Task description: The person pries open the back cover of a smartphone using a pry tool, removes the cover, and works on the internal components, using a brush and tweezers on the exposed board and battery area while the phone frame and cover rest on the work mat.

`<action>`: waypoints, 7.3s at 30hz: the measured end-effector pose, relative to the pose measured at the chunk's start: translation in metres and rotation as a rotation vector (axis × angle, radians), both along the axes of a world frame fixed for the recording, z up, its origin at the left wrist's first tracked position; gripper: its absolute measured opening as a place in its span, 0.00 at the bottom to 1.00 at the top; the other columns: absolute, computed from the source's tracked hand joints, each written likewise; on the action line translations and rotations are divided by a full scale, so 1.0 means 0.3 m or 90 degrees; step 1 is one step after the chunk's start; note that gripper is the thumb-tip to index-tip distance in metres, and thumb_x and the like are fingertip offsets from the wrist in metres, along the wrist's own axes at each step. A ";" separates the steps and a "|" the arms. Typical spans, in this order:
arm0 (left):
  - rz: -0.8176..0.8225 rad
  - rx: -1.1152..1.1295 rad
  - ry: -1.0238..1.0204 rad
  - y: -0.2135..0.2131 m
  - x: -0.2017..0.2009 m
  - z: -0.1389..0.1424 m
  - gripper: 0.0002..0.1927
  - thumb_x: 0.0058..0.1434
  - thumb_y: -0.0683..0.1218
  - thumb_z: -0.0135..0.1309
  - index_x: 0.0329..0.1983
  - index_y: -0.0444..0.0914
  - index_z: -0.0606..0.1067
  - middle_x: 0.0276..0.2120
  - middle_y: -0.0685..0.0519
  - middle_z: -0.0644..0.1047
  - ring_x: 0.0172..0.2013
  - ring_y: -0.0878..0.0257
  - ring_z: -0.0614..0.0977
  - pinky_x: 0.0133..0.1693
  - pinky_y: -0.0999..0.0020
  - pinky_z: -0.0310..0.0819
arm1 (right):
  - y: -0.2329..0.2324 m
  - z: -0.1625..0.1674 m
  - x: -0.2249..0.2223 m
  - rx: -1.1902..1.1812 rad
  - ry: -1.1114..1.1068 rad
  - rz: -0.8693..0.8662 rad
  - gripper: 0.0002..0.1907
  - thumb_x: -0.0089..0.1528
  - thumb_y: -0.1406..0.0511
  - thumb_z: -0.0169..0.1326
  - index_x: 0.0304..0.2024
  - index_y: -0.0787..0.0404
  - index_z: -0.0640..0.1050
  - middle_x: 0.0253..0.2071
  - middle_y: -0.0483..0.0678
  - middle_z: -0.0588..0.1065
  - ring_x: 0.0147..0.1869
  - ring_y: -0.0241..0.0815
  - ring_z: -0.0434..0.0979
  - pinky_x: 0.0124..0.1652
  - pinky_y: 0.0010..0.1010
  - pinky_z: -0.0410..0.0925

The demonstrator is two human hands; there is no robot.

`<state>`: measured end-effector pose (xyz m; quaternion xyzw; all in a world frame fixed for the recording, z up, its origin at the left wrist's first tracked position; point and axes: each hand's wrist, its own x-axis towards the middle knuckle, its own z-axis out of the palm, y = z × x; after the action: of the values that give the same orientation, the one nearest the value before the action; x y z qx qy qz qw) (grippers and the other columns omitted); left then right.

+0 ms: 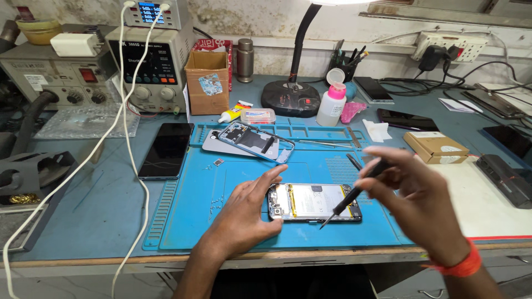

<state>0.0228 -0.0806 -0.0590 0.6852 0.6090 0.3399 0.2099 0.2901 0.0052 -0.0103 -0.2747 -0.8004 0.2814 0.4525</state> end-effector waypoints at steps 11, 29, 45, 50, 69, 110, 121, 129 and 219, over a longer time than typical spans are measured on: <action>-0.003 0.007 -0.013 -0.002 -0.001 -0.010 0.51 0.45 0.46 0.60 0.74 0.53 0.55 0.64 0.47 0.72 0.66 0.46 0.67 0.68 0.55 0.53 | -0.028 -0.075 -0.160 0.046 0.075 0.094 0.29 0.61 0.71 0.62 0.64 0.61 0.69 0.42 0.51 0.80 0.45 0.36 0.83 0.44 0.27 0.78; -0.010 0.022 -0.010 -0.004 0.002 -0.006 0.49 0.46 0.46 0.60 0.74 0.52 0.56 0.61 0.46 0.74 0.64 0.47 0.69 0.68 0.54 0.53 | -0.034 -0.049 -0.225 0.070 -0.006 0.100 0.27 0.61 0.69 0.63 0.62 0.61 0.73 0.41 0.47 0.82 0.43 0.33 0.83 0.43 0.26 0.77; -0.017 0.025 -0.013 -0.005 -0.001 -0.007 0.48 0.47 0.46 0.58 0.74 0.51 0.56 0.59 0.45 0.74 0.63 0.48 0.71 0.70 0.53 0.49 | -0.027 -0.026 -0.269 0.096 -0.023 0.081 0.30 0.58 0.68 0.67 0.63 0.58 0.74 0.32 0.44 0.79 0.35 0.31 0.80 0.37 0.24 0.77; -0.011 0.017 -0.008 -0.007 0.000 -0.002 0.48 0.46 0.46 0.58 0.74 0.51 0.56 0.60 0.45 0.74 0.64 0.47 0.69 0.69 0.52 0.49 | -0.030 -0.021 -0.257 0.079 -0.036 0.096 0.30 0.59 0.68 0.65 0.64 0.58 0.73 0.35 0.45 0.81 0.39 0.33 0.84 0.39 0.26 0.78; -0.006 0.012 0.007 -0.007 0.003 -0.006 0.49 0.47 0.46 0.57 0.74 0.50 0.55 0.60 0.44 0.74 0.64 0.50 0.70 0.70 0.54 0.46 | 0.204 -0.153 0.001 0.130 0.258 -0.085 0.31 0.72 0.72 0.58 0.73 0.60 0.58 0.44 0.53 0.76 0.44 0.37 0.79 0.43 0.28 0.77; 0.014 0.018 0.106 0.017 -0.001 -0.031 0.24 0.54 0.57 0.59 0.55 0.51 0.77 0.66 0.47 0.68 0.69 0.53 0.63 0.69 0.44 0.39 | 0.206 -0.216 -0.004 0.114 0.219 -0.090 0.20 0.70 0.76 0.54 0.59 0.62 0.59 0.50 0.55 0.77 0.56 0.45 0.82 0.53 0.32 0.78; 0.024 0.028 0.100 0.021 -0.002 -0.032 0.17 0.53 0.56 0.61 0.44 0.49 0.82 0.65 0.47 0.69 0.69 0.52 0.64 0.70 0.43 0.39 | 0.210 -0.209 -0.014 0.103 0.192 -0.092 0.19 0.70 0.76 0.53 0.58 0.64 0.60 0.49 0.56 0.77 0.54 0.44 0.83 0.49 0.30 0.79; 0.016 0.034 0.143 0.012 0.013 -0.017 0.18 0.52 0.57 0.60 0.44 0.47 0.81 0.63 0.47 0.70 0.65 0.50 0.66 0.68 0.40 0.40 | 0.208 -0.209 -0.010 0.129 0.162 -0.105 0.19 0.70 0.76 0.53 0.59 0.64 0.60 0.49 0.56 0.78 0.54 0.43 0.82 0.49 0.29 0.77; 0.078 0.095 0.103 -0.017 0.039 -0.060 0.45 0.54 0.56 0.63 0.71 0.39 0.57 0.62 0.44 0.71 0.64 0.49 0.69 0.68 0.41 0.41 | 0.041 -0.176 -0.188 0.291 -0.315 0.134 0.21 0.51 0.75 0.58 0.46 0.54 0.85 0.41 0.47 0.77 0.44 0.48 0.76 0.44 0.40 0.70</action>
<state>0.0345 -0.0856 -0.0768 0.6859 0.6377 0.3397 0.0872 0.2337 0.0176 -0.0632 -0.1424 -0.9520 0.0644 0.2632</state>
